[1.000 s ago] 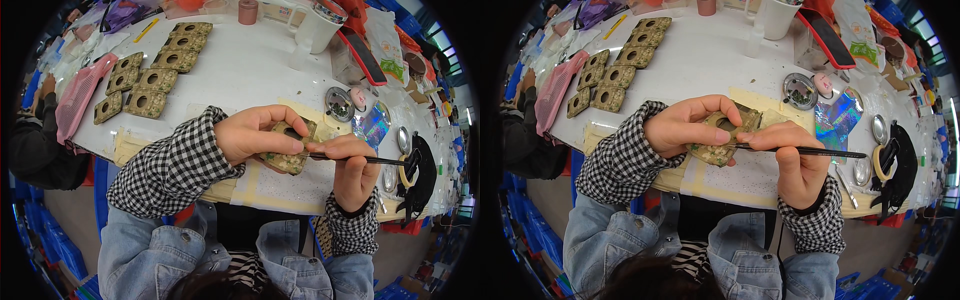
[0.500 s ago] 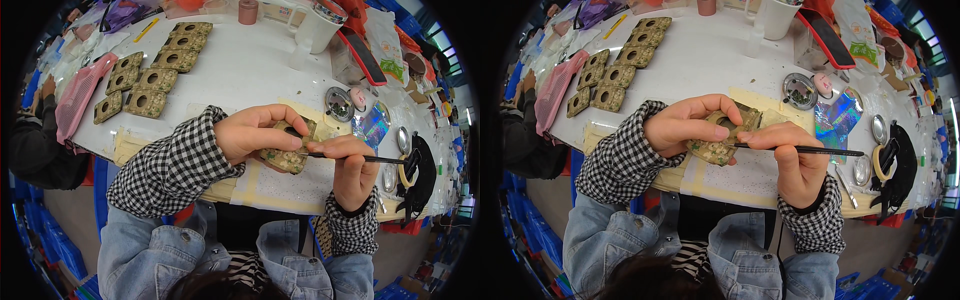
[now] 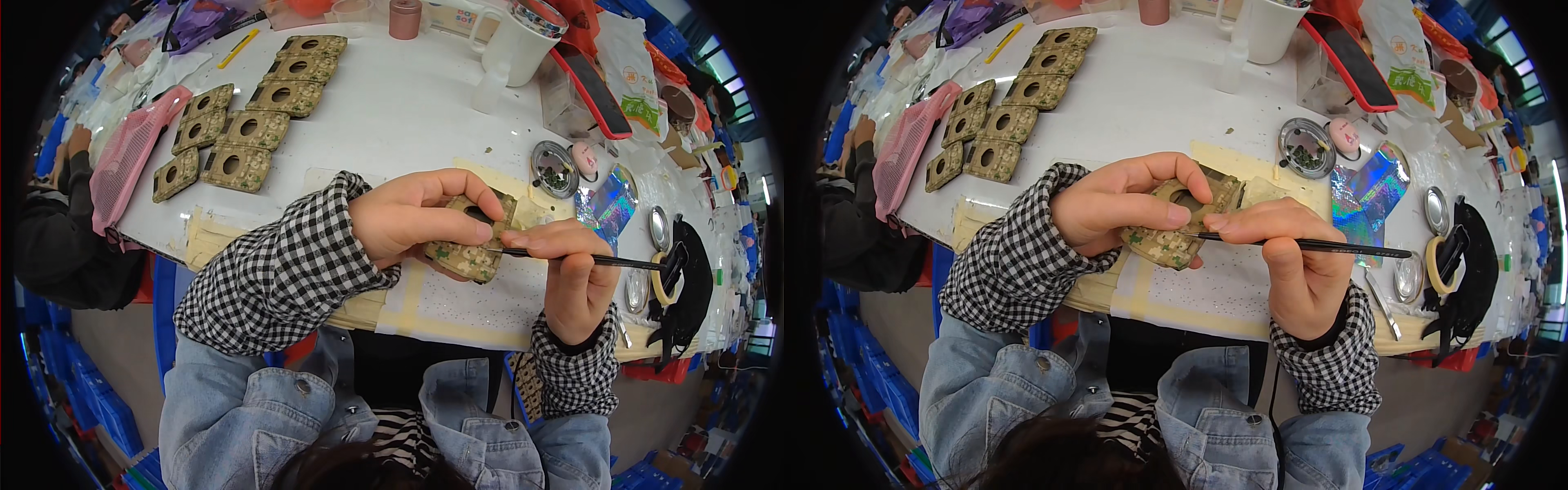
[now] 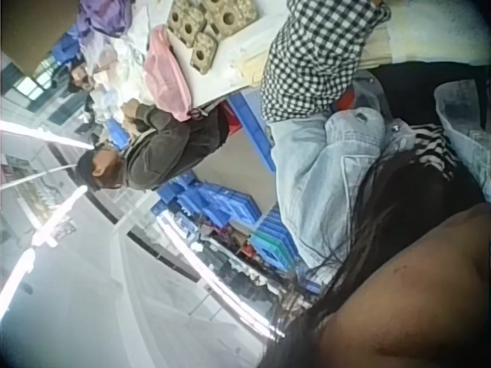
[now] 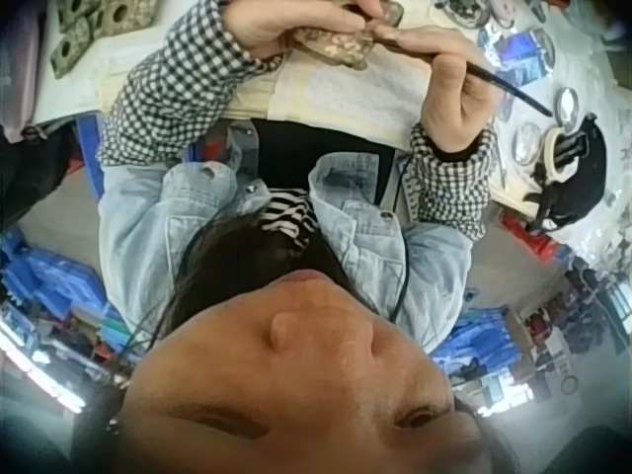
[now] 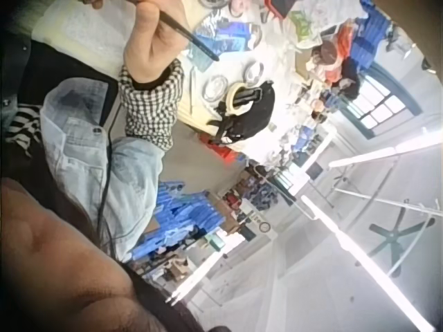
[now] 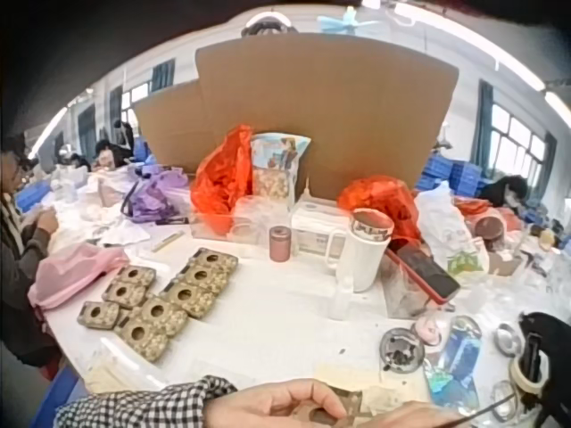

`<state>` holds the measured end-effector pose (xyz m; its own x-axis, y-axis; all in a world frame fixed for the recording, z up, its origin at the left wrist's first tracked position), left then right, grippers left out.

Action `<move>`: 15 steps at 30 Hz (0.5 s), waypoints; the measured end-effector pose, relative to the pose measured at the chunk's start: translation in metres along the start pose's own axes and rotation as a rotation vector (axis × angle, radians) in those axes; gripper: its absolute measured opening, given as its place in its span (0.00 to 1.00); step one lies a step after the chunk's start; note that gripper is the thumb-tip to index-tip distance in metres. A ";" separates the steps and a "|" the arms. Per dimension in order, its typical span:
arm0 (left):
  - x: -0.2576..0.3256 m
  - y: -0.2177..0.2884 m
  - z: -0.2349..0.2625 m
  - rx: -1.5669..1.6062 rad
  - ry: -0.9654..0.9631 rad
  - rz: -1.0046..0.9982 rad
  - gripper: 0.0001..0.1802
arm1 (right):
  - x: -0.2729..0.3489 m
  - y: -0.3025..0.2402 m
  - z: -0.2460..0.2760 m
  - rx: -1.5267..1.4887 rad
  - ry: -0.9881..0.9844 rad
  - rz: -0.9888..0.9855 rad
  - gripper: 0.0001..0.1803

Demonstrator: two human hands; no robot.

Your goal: Painting and detailing a toy tank model with a brush and marker at a workbench.

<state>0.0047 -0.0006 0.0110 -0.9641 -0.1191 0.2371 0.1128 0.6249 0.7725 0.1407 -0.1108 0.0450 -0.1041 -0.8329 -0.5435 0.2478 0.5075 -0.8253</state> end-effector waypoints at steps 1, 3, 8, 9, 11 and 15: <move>0.000 0.000 0.000 0.001 0.002 0.001 0.14 | 0.000 0.000 0.000 0.001 -0.001 0.001 0.20; 0.000 -0.001 0.001 0.002 -0.003 -0.003 0.14 | 0.000 0.000 0.000 -0.002 0.000 0.002 0.20; -0.001 -0.001 0.001 -0.004 -0.010 -0.009 0.14 | -0.001 0.000 -0.001 0.001 -0.002 0.012 0.20; 0.000 -0.001 0.000 -0.004 -0.012 -0.009 0.14 | 0.000 0.000 0.000 -0.005 0.001 0.005 0.21; 0.000 0.000 0.000 -0.007 -0.009 -0.005 0.14 | 0.001 0.001 0.000 -0.016 0.007 -0.009 0.21; 0.000 0.000 0.000 -0.003 0.000 -0.002 0.15 | 0.000 0.001 0.000 -0.012 0.009 -0.010 0.21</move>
<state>0.0049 -0.0007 0.0106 -0.9644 -0.1200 0.2357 0.1118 0.6226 0.7745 0.1407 -0.1106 0.0443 -0.1148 -0.8361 -0.5363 0.2354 0.5016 -0.8324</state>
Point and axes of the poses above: each hand's wrist, its own x-axis away from the middle knuckle, its own z-axis out of the back of the hand, y = z × x, the point moved 4 cm from there along -x, towards the middle knuckle, and after that the axes turned 4 degrees about z, right-handed, at the moved point
